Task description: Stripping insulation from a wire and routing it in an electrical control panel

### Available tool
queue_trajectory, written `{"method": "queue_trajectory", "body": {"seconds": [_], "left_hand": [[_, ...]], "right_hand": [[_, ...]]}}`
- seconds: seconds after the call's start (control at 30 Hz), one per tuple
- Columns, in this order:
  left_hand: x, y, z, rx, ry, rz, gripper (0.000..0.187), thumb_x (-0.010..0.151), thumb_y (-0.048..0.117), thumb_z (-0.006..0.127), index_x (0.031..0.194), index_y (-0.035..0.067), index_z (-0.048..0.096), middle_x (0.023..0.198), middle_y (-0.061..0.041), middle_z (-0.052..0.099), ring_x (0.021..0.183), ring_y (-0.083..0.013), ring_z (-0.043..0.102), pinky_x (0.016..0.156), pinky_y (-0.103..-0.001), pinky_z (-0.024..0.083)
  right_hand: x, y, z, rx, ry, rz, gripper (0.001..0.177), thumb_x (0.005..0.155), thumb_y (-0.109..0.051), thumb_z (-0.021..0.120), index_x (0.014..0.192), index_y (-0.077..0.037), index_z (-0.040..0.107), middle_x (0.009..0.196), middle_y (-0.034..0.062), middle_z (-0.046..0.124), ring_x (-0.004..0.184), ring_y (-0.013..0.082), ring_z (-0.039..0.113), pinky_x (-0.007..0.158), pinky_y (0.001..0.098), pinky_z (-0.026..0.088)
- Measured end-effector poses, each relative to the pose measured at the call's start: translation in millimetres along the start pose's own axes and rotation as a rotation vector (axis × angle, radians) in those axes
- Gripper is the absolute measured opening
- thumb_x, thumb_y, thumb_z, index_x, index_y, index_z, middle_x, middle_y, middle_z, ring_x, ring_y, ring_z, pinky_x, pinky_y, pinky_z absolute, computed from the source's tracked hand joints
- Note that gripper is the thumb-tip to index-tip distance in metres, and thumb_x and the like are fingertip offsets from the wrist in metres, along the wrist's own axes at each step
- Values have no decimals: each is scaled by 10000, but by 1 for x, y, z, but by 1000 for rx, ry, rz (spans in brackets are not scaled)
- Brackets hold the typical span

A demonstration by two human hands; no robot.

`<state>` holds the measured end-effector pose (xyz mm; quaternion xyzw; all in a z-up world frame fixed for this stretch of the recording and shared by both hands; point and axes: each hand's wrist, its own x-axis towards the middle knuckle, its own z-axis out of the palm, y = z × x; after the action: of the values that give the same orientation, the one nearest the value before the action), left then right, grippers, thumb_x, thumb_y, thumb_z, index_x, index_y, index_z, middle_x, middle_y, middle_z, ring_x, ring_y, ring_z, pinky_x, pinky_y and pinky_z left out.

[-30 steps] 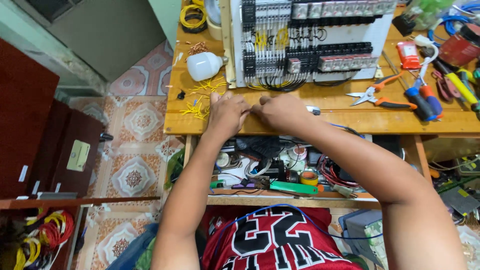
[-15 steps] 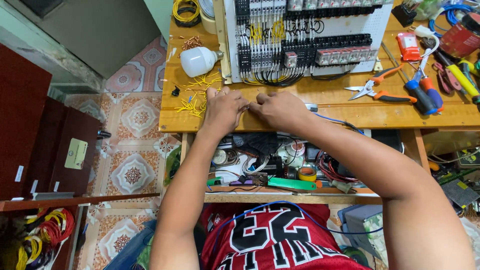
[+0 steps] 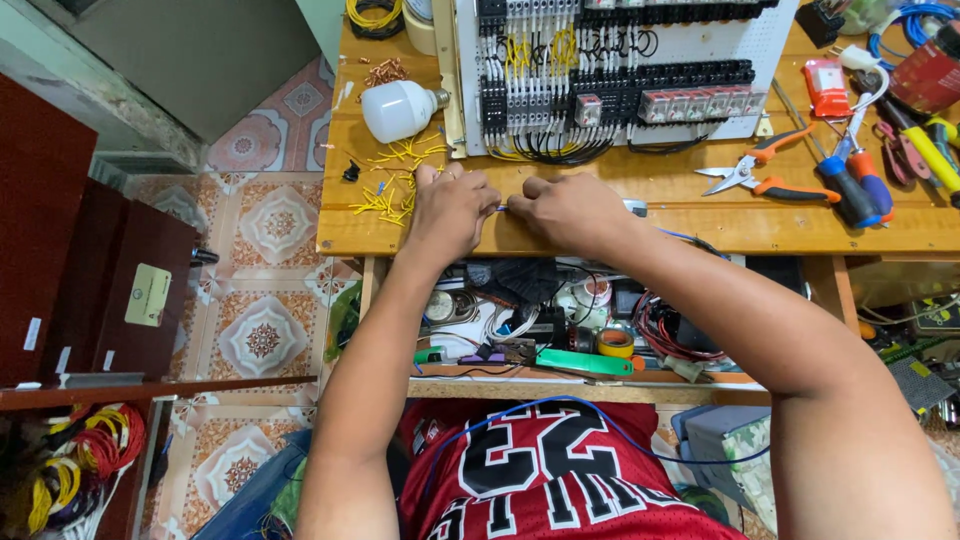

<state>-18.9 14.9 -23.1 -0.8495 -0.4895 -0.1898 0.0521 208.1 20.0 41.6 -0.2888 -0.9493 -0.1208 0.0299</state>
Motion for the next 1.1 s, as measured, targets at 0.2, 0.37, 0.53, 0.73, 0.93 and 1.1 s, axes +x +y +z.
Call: {"method": "queue_trajectory", "body": {"seconds": [0.2,0.37,0.53,0.73,0.93,1.1], "left_hand": [[3,2,-6,-16,-10,-2,118,904,308,611,893,383,702,850,95,565,913,-182,513,867,-418,337],[4,0,-5,-34,-25,-4,117,897,303,616,881,385,697,841,97,560,908,-186,519,857,-427,344],[5,1,-8,-53,-56,-6,138,888,281,605,867,385,693,842,113,559,922,-180,520,867,-433,334],[6,2,-6,-37,-86,-24,146,877,284,622,885,403,706,849,108,582,928,-182,536,880,-433,348],[6,3,-11,-60,-78,-21,126,898,309,634,918,396,723,848,96,596,926,-188,547,883,-433,355],[5,2,-13,-84,-69,-21,121,909,320,638,924,400,727,855,108,608,918,-180,543,864,-417,350]], "right_hand": [[0,1,-1,0,-30,49,199,929,-314,511,996,-244,685,850,12,620,686,291,718,553,439,596],[-1,2,-1,-30,-18,33,181,922,-308,511,992,-256,670,848,-2,618,699,275,720,558,430,600],[-4,5,10,-53,53,25,146,904,-325,523,944,-259,647,822,-15,588,662,273,705,528,418,586],[-4,7,12,-21,51,12,146,894,-305,528,926,-243,657,813,-18,599,658,262,707,536,412,593],[-3,7,1,9,-4,0,162,921,-273,504,928,-231,661,806,-5,597,653,277,714,530,423,586],[-6,9,-4,30,-26,3,138,912,-268,525,913,-231,658,813,-8,596,663,279,718,538,425,590]]}}
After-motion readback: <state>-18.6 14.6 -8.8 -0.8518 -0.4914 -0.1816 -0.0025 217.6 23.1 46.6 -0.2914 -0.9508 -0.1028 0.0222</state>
